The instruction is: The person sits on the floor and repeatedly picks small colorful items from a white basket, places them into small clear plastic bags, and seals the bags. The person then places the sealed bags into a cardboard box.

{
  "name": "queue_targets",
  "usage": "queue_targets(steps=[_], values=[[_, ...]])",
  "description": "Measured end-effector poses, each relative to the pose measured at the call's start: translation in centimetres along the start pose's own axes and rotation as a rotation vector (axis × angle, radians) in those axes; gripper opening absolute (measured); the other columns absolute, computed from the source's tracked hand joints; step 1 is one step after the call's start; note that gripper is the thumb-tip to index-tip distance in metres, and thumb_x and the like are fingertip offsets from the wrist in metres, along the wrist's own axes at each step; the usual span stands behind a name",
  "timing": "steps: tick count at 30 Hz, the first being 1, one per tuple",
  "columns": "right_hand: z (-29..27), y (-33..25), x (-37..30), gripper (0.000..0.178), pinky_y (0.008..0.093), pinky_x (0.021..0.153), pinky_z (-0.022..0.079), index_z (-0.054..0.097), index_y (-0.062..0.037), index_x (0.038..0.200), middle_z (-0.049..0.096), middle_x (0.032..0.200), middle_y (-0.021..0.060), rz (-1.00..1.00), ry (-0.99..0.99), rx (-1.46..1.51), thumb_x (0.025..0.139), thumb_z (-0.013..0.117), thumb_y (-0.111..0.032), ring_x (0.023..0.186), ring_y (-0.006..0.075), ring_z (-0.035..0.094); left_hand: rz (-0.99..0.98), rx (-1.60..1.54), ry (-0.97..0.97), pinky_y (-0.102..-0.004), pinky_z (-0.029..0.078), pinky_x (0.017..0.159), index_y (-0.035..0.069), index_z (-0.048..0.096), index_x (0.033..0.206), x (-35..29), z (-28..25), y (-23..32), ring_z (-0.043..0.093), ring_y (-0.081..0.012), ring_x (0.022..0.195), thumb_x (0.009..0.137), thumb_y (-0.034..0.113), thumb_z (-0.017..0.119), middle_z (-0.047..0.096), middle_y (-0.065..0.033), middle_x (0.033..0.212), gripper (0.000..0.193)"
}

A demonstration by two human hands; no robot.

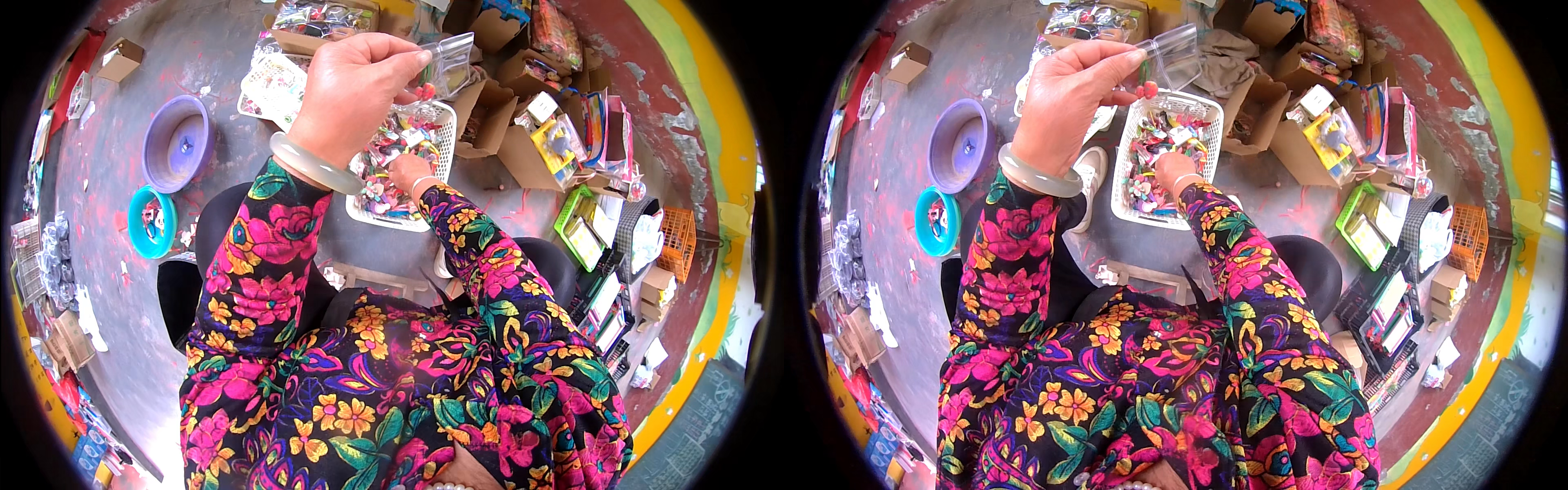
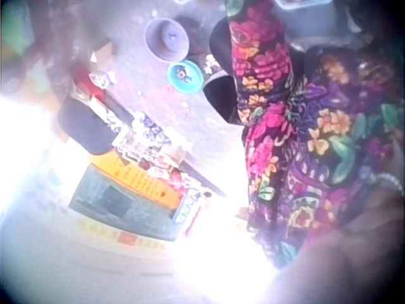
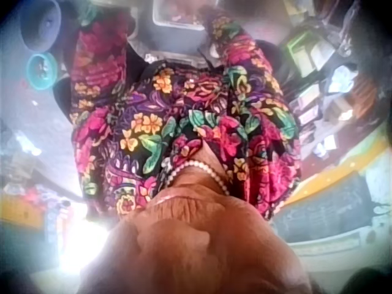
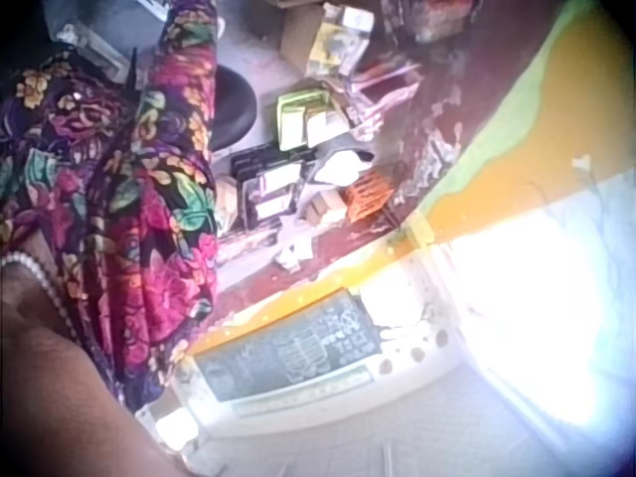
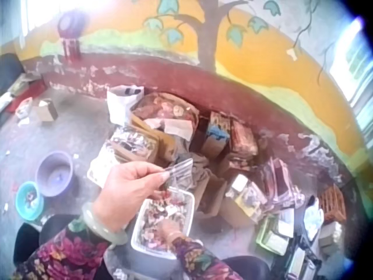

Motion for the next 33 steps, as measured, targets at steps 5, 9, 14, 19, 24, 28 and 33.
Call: queue_targets(steps=[5,9,14,19,24,28,33], values=[[-1.0,-1.5,-1.0,0.027,0.0394,0.078,0.046,0.067,-0.0092,0.086,0.064,0.093,0.0122,0.040,-0.008,0.062,0.078,0.051,-0.029,0.087,0.0299,0.060,-0.003,0.004,0.007,-0.0222,0.050,0.064,-0.002,0.061,0.094,-0.1,-0.5,-0.3,0.063,-0.0163,0.072,0.084,0.013,0.058,0.061,-0.0065,0.082,0.019],[-0.9,-1.2,-0.7,0.030,0.0379,0.078,0.047,0.066,-0.0034,0.086,0.063,0.092,0.0163,0.144,0.038,0.133,0.076,0.052,-0.028,0.088,0.0314,0.060,-0.043,0.029,0.013,-0.0224,0.050,0.064,-0.002,0.061,0.094,0.0,0.0,-0.4,0.061,-0.0127,0.071,0.084,0.013,0.058,0.060,-0.0045,0.079,0.018],[-4.4,-2.3,-2.1,0.024,0.0363,0.074,0.049,0.067,-0.0059,0.084,0.064,0.083,0.0160,0.077,0.112,0.327,0.072,0.060,-0.025,0.081,0.0276,0.062,-0.148,-0.161,0.022,-0.0222,0.049,0.062,-0.001,0.060,0.093,-0.6,-0.3,-0.6,0.059,-0.0108,0.071,0.085,0.012,0.057,0.060,-0.0041,0.079,0.016],[-10.0,-0.3,-4.3,0.016,0.0239,0.058,0.051,0.064,-0.0005,0.086,0.065,0.073,0.0080,-0.011,-0.096,1.189,0.075,0.058,-0.011,0.061,0.0132,0.064,-0.209,-0.358,0.019,-0.0270,0.052,0.068,-0.004,0.054,0.097,-0.2,-0.8,-2.0,0.062,-0.0172,0.077,0.087,0.009,0.052,0.062,-0.0111,0.086,0.016],[-20.7,0.8,-13.3,0.025,0.0229,0.069,0.051,0.058,0.0016,0.098,0.064,0.088,0.0097,-0.092,-0.075,1.535,0.078,0.062,-0.013,0.079,0.0155,0.063,-0.204,-0.464,0.024,-0.0299,0.053,0.074,-0.003,0.050,0.096,0.0,-0.9,-2.6,0.062,-0.0212,0.082,0.089,0.007,0.048,0.060,-0.0133,0.091,0.013],[-24.0,2.6,-16.6,0.019,0.0205,0.062,0.051,0.058,-0.0009,0.094,0.062,0.083,0.0067,-0.177,0.287,1.834,0.078,0.062,-0.010,0.077,0.0150,0.064,-0.252,-0.466,-0.010,-0.0286,0.052,0.074,-0.002,0.048,0.095,-0.1,-0.3,-2.9,0.062,-0.0216,0.082,0.089,0.008,0.047,0.060,-0.0128,0.091,0.012],[-27.8,1.9,-19.7,0.022,0.0186,0.056,0.050,0.054,-0.0028,0.103,0.060,0.086,0.0039,-0.288,0.433,1.895,0.082,0.057,-0.007,0.076,0.0146,0.064,-0.281,-0.401,-0.062,-0.0263,0.052,0.074,-0.002,0.048,0.097,-0.3,0.8,-3.1,0.062,-0.0190,0.082,0.088,0.005,0.049,0.060,-0.0127,0.093,0.012]])
Point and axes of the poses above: each hand's wrist, its own x-axis towards the middle knuckle, its own z-axis out of the palm, y = z × x, the point moved 9 cm from there along x, towards the middle knuckle
